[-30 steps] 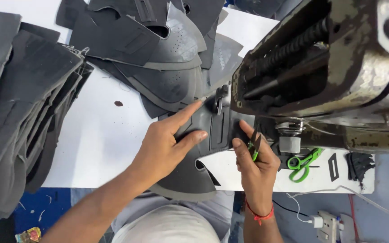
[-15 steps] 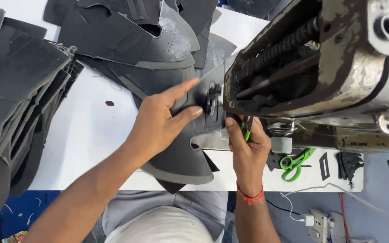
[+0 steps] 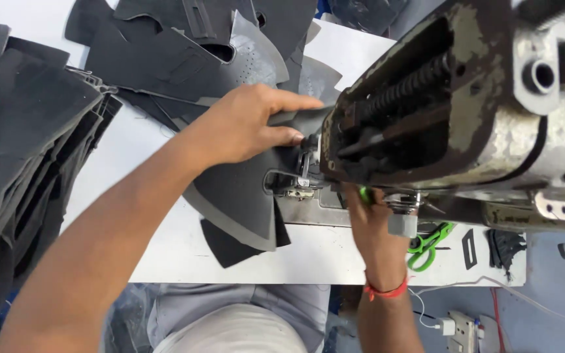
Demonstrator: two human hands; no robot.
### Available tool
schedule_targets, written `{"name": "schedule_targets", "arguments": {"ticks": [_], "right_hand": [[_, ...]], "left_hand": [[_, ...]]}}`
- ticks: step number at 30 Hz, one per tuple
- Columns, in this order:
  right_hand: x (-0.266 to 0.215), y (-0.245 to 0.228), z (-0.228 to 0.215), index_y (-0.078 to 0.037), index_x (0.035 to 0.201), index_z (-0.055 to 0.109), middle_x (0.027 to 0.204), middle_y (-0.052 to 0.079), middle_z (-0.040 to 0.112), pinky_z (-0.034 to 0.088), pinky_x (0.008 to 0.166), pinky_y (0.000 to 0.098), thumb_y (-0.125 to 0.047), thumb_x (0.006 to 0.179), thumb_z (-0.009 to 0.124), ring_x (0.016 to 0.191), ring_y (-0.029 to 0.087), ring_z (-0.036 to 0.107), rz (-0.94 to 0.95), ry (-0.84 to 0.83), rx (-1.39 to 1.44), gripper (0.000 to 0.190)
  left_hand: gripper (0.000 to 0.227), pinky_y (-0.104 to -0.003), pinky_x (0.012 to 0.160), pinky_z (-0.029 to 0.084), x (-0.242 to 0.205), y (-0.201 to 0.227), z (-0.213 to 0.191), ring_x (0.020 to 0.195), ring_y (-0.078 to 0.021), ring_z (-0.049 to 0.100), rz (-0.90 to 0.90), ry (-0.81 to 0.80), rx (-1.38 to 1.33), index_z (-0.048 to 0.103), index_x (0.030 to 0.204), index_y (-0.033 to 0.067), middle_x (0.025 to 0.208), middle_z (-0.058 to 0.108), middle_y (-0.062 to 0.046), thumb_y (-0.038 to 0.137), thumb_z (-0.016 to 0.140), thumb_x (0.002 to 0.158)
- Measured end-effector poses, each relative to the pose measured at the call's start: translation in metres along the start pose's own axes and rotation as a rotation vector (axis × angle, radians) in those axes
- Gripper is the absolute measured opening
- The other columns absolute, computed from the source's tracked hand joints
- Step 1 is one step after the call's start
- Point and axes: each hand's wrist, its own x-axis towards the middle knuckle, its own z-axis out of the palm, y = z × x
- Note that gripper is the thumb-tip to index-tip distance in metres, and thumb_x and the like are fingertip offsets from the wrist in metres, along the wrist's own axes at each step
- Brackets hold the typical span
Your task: The person uses a sewing machine to stitch black rubber-like material pieces. They guide the material under the needle, attach smaller rectangular strips to the main pieces, and trim excess threads with scissors. The person repeatedly picks up new pieces from a stack, aligns them, and sews them together.
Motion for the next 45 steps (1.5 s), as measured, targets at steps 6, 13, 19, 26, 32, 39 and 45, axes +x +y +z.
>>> {"name": "schedule_targets", "arguments": {"ticks": [6, 13, 19, 26, 32, 39, 45], "right_hand": [[0.041, 0.014, -0.017, -0.004, 0.111, 0.070, 0.103, 0.013, 0.072, 0.053, 0.086, 0.0436, -0.006, 0.091, 0.077, 0.096, 0.035, 0.069, -0.427, -0.010, -0.381, 0.021], [0.024, -0.050, -0.033, -0.001, 0.115, 0.071, 0.107, 0.012, 0.075, 0.054, 0.086, 0.0374, -0.010, 0.097, 0.077, 0.096, 0.030, 0.072, -0.128, -0.088, -0.111, 0.021], [-0.008, -0.050, -0.027, 0.000, 0.114, 0.070, 0.096, 0.014, 0.074, 0.053, 0.073, 0.0330, -0.016, 0.097, 0.079, 0.078, 0.027, 0.068, 0.116, -0.041, -0.163, 0.024], [-0.019, -0.065, -0.030, -0.013, 0.141, 0.070, 0.065, 0.020, 0.060, 0.045, 0.057, 0.0311, -0.017, 0.101, 0.073, 0.052, 0.024, 0.054, 0.341, -0.195, -0.414, 0.041], [-0.058, -0.064, -0.015, -0.002, 0.126, 0.067, 0.084, -0.001, 0.056, 0.043, 0.066, 0.0206, -0.001, 0.095, 0.071, 0.075, 0.006, 0.050, 0.213, -0.089, 0.165, 0.031], [-0.075, -0.076, 0.008, 0.002, 0.128, 0.065, 0.082, -0.005, 0.050, 0.038, 0.062, 0.0178, 0.001, 0.095, 0.070, 0.072, 0.004, 0.044, 0.350, -0.105, 0.396, 0.033], [-0.074, -0.071, 0.015, -0.001, 0.134, 0.061, 0.079, -0.004, 0.054, 0.037, 0.056, 0.0177, 0.000, 0.092, 0.071, 0.066, 0.002, 0.046, 0.460, -0.127, 0.510, 0.043]], "left_hand": [[0.050, -0.035, 0.090, 0.055, 0.035, -0.038, 0.026, 0.105, -0.0274, 0.072, 0.606, 0.018, -0.023, 0.066, 0.135, 0.0071, 0.118, 0.074, -0.012, 0.013, 0.080, 0.087], [0.031, -0.038, 0.072, 0.056, -0.078, 0.025, 0.063, 0.083, -0.0284, 0.072, 0.139, 0.482, 0.081, 0.056, 0.127, 0.0041, 0.097, 0.071, -0.013, 0.015, 0.068, 0.100], [0.046, -0.030, 0.055, 0.055, -0.096, 0.018, 0.102, 0.062, -0.0188, 0.073, -0.118, 0.325, -0.384, 0.052, 0.130, -0.0018, 0.081, 0.075, -0.012, 0.020, 0.071, 0.094], [0.032, -0.027, 0.057, 0.052, -0.091, 0.011, 0.101, 0.062, -0.0103, 0.066, -0.104, 0.373, -0.488, 0.064, 0.118, 0.0004, 0.080, 0.075, -0.007, 0.018, 0.072, 0.092], [0.018, -0.029, 0.056, 0.046, -0.079, 0.004, 0.060, 0.059, -0.0103, 0.055, -0.074, 0.171, -0.417, 0.070, 0.102, -0.0007, 0.071, 0.068, -0.006, 0.014, 0.073, 0.092], [0.035, -0.027, 0.064, 0.050, -0.091, -0.005, 0.079, 0.071, -0.0080, 0.058, -0.093, 0.308, -0.528, 0.062, 0.125, 0.0025, 0.084, 0.068, -0.007, 0.014, 0.071, 0.094], [0.078, -0.028, 0.075, 0.053, -0.106, 0.001, 0.072, 0.077, -0.0111, 0.067, -0.016, 0.270, -0.320, 0.036, 0.158, 0.0088, 0.091, 0.071, -0.014, 0.023, 0.077, 0.093]]}}
